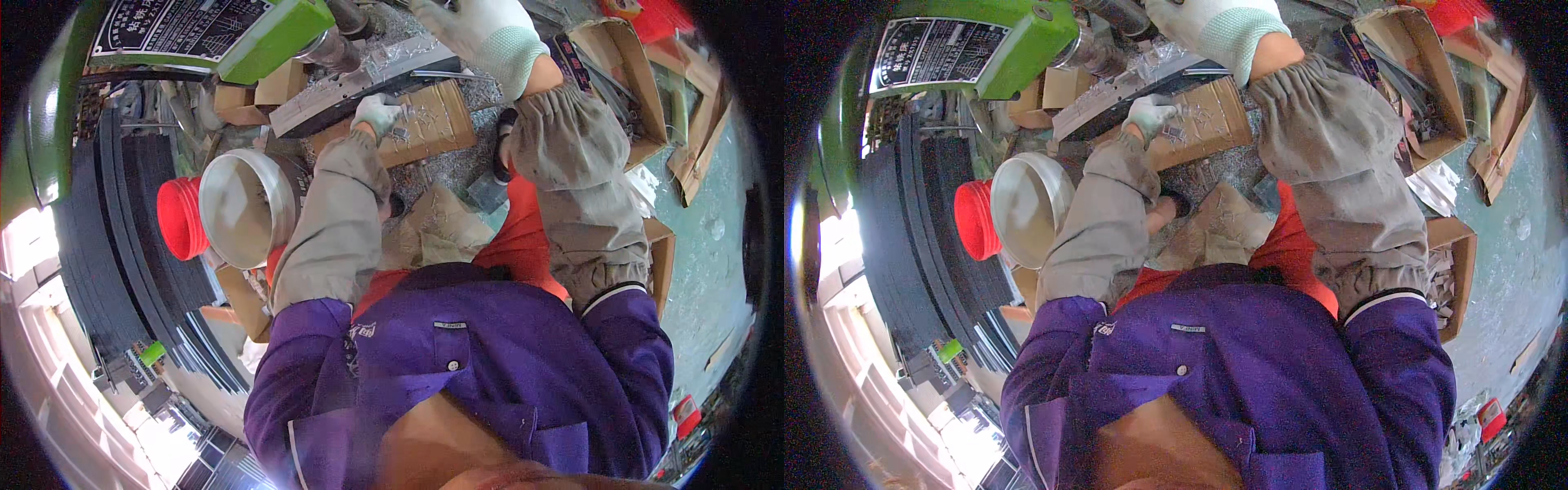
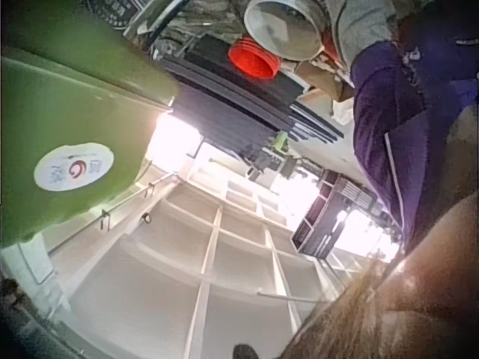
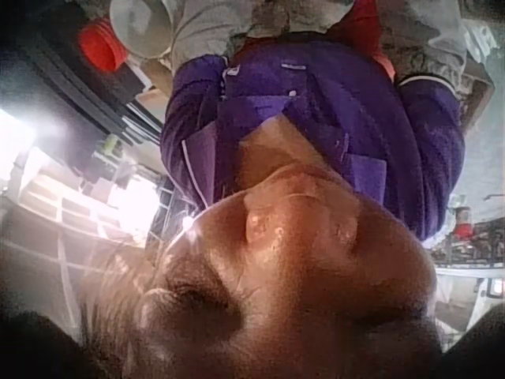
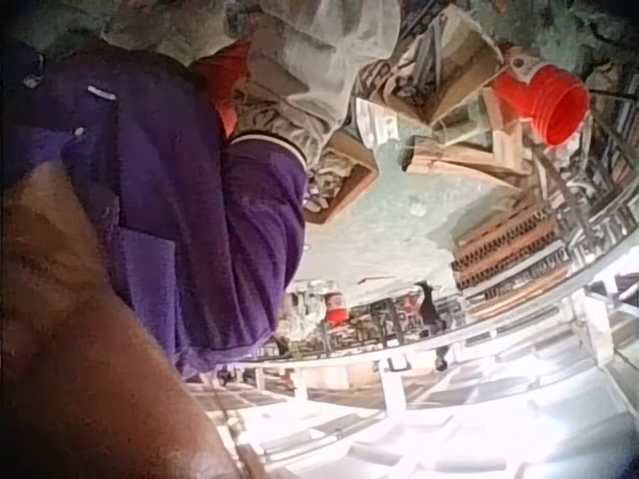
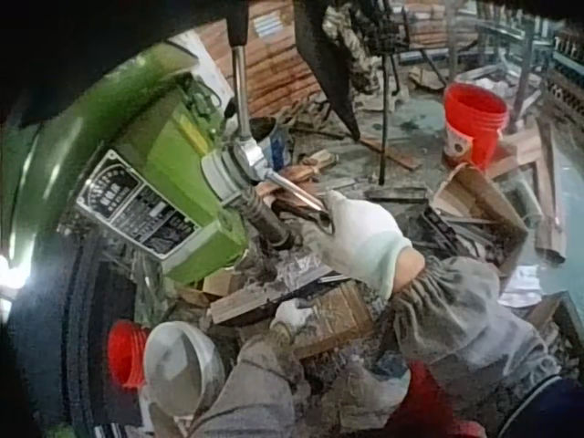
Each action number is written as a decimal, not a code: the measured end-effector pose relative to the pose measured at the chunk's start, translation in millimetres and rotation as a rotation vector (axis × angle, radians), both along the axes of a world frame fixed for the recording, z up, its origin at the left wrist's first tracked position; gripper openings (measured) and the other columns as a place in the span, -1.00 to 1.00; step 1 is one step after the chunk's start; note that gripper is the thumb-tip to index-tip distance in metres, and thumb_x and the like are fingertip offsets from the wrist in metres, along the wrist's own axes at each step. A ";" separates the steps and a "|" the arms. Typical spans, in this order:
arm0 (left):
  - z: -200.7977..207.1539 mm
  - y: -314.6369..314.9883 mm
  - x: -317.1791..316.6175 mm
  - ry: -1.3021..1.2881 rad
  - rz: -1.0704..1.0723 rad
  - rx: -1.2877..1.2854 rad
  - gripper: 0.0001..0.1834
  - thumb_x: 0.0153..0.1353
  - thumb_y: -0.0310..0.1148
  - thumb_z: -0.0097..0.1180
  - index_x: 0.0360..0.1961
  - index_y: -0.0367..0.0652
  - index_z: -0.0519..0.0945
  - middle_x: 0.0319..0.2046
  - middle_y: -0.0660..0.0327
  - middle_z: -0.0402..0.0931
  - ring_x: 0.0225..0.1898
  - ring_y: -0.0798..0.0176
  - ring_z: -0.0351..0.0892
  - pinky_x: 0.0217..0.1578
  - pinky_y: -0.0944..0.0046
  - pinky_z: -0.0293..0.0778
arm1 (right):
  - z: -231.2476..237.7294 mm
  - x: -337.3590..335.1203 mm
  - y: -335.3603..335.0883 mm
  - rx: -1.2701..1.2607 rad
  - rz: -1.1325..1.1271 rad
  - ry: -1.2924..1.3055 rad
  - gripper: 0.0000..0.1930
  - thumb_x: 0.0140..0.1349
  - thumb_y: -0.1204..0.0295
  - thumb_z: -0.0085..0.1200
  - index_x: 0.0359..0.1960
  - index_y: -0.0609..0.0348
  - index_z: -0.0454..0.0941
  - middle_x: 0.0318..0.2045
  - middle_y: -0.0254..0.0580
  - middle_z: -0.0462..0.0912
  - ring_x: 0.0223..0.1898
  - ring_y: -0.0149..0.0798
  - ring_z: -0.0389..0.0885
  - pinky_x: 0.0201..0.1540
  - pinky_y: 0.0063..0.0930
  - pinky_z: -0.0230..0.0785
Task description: Operating a manual punching press to process small metal components.
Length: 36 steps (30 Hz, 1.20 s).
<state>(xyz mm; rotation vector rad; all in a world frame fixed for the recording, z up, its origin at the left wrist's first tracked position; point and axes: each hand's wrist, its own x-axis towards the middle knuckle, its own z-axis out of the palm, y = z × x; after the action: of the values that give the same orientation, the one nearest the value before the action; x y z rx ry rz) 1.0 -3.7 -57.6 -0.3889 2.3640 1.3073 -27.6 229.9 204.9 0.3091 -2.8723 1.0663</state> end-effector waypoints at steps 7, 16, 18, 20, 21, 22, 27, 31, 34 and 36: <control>26.5 9.0 9.9 0.076 -0.185 -0.353 -0.69 -0.06 -0.22 0.20 -0.34 -0.21 0.59 -0.43 0.05 0.59 -0.37 0.13 0.58 -0.30 0.23 0.46 | 1.6 0.7 1.0 -0.014 0.038 0.034 -0.60 0.10 0.16 0.00 -0.27 0.31 0.38 -0.55 0.16 0.52 -0.43 0.15 0.51 -0.37 -0.11 0.33; 58.5 26.0 44.3 0.389 0.124 -0.258 -0.79 0.02 -0.22 0.13 -0.39 -0.13 0.59 -0.42 0.11 0.59 -0.36 0.14 0.58 -0.28 0.25 0.45 | -1.7 -0.7 3.4 0.032 0.044 0.060 -0.60 0.10 0.17 0.01 -0.26 0.31 0.37 -0.56 0.15 0.51 -0.44 0.14 0.51 -0.39 -0.11 0.32; 67.8 26.1 52.2 0.423 0.199 -0.298 -0.79 0.03 -0.23 0.13 -0.40 -0.12 0.59 -0.43 0.12 0.60 -0.36 0.16 0.59 -0.28 0.26 0.45 | -1.6 -0.7 4.2 0.038 0.055 0.110 -0.61 0.10 0.17 0.01 -0.26 0.30 0.37 -0.55 0.14 0.52 -0.43 0.14 0.51 -0.39 -0.12 0.32; 82.2 28.8 53.9 0.566 0.379 -0.186 -0.80 0.04 -0.23 0.13 -0.42 -0.15 0.59 -0.44 0.14 0.60 -0.38 0.19 0.59 -0.30 0.29 0.45 | 1.7 2.1 4.9 0.004 0.004 0.056 -0.61 0.10 0.17 0.02 -0.24 0.28 0.37 -0.54 0.12 0.52 -0.43 0.13 0.51 -0.39 -0.12 0.32; 63.5 4.8 50.6 0.699 0.444 -0.138 -0.79 0.04 -0.25 0.15 -0.42 -0.18 0.59 -0.45 0.14 0.60 -0.42 0.20 0.60 -0.31 0.29 0.45 | 9.5 5.3 -3.1 -0.049 0.021 0.057 -0.66 0.10 0.19 0.03 -0.29 0.25 0.39 -0.54 0.10 0.52 -0.42 0.13 0.51 -0.39 -0.14 0.32; 65.3 4.1 42.9 0.706 0.457 -0.135 -0.79 0.04 -0.25 0.15 -0.42 -0.18 0.59 -0.45 0.14 0.60 -0.42 0.20 0.60 -0.31 0.29 0.45 | 5.5 1.6 -0.6 -0.045 0.031 0.066 -0.66 0.10 0.19 0.03 -0.29 0.25 0.39 -0.54 0.10 0.52 -0.42 0.13 0.51 -0.39 -0.14 0.32; 51.0 -7.2 15.2 0.784 0.493 -0.386 -0.70 0.05 -0.13 0.14 -0.41 -0.18 0.58 -0.48 0.08 0.59 -0.40 0.06 0.60 -0.31 0.17 0.46 | -19.8 -6.9 1.6 0.015 0.032 0.067 -0.53 0.11 0.03 -0.03 -0.23 0.25 0.43 -0.50 0.09 0.55 -0.40 0.04 0.56 -0.31 -0.29 0.35; 41.4 -11.7 11.9 0.660 0.418 -0.585 -0.66 0.04 -0.08 0.13 -0.35 -0.14 0.56 -0.46 0.05 0.58 -0.37 -0.02 0.57 -0.29 0.11 0.45 | -25.0 -12.3 2.6 0.014 0.027 0.023 -0.48 0.08 -0.03 -0.05 -0.19 0.23 0.43 -0.43 0.19 0.57 -0.29 0.16 0.54 -0.25 -0.13 0.36; 41.6 -12.6 9.8 0.616 0.427 -0.524 -0.68 0.04 -0.10 0.13 -0.34 -0.14 0.58 -0.43 0.05 0.59 -0.31 0.01 0.57 -0.25 0.14 0.44 | -24.7 -15.6 4.0 -0.033 0.041 -0.019 -0.49 0.08 -0.03 -0.04 -0.22 0.24 0.43 -0.45 0.20 0.56 -0.30 0.18 0.54 -0.25 -0.11 0.35; 44.7 -10.9 9.4 0.599 0.447 -0.487 -0.67 0.03 -0.08 0.12 -0.36 -0.13 0.59 -0.44 0.04 0.59 -0.31 0.01 0.57 -0.24 0.14 0.44 | -25.4 -16.8 3.3 -0.054 0.045 -0.055 -0.49 0.08 -0.02 -0.04 -0.23 0.24 0.43 -0.46 0.19 0.56 -0.30 0.18 0.53 -0.26 -0.10 0.35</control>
<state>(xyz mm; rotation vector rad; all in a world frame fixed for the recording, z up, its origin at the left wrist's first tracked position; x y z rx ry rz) 10.4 -14.6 -12.9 -0.7985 3.2586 1.1101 -44.5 233.2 179.4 0.3484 -2.8911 1.1762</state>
